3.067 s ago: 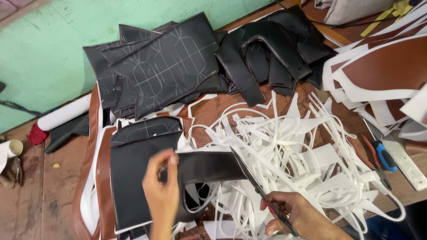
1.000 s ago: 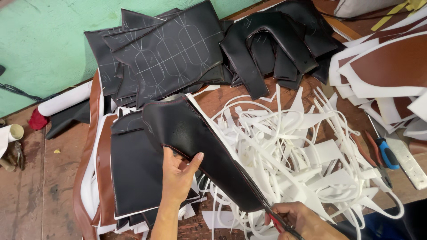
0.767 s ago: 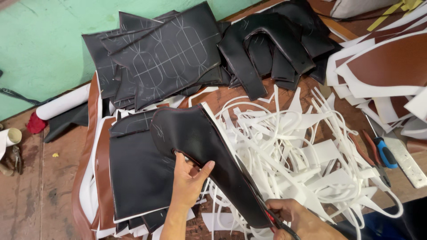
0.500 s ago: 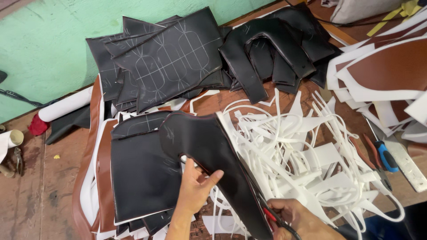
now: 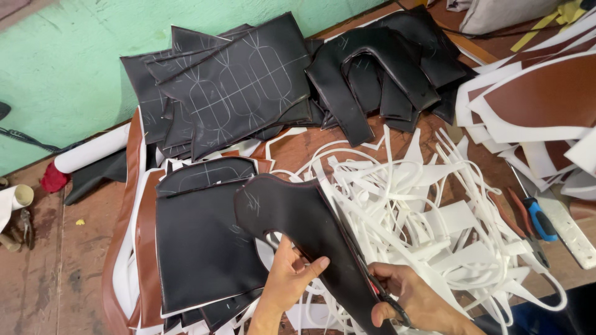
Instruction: The person uses shears to trim the edges of black synthetic leather material, handling several different pre-cut pieces one at a time over a wooden workbench covered in scrap material.
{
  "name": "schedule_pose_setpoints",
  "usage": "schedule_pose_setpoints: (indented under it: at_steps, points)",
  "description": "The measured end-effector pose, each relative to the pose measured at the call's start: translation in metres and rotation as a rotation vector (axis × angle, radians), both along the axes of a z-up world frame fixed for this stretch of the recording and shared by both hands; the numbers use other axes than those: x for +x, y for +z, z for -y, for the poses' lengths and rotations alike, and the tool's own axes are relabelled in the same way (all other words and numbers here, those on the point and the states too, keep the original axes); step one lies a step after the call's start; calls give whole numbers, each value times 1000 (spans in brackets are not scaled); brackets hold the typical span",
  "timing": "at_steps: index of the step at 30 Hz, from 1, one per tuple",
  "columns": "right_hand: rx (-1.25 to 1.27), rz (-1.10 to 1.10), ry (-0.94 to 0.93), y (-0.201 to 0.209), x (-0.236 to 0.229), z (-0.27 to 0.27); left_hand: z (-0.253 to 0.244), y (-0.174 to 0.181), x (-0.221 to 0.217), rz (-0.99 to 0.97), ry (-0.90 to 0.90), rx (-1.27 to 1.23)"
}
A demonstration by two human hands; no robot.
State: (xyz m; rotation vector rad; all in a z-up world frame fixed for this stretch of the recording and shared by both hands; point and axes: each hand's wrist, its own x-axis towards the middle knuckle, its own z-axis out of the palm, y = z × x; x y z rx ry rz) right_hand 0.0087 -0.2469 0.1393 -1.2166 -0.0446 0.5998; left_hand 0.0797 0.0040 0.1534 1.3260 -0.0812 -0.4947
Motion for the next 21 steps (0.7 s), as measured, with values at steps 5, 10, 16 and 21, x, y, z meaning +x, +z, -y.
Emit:
schedule_pose_setpoints:
  at_steps: [5, 10, 16, 21]
  points:
    - [-143, -282, -19, 15, 6, -9, -6, -1, -3, -13, -16, 69]
    - [-29, -130, -29, -2, 10, -9, -3, -3, -10, -63, -43, -3]
    - [-42, -110, -57, -16, 7, -14, -1, -10, -13, -110, -16, -66]
    - [-25, -117, -121, -33, 5, -9, 6, -13, -12, -121, 16, -68]
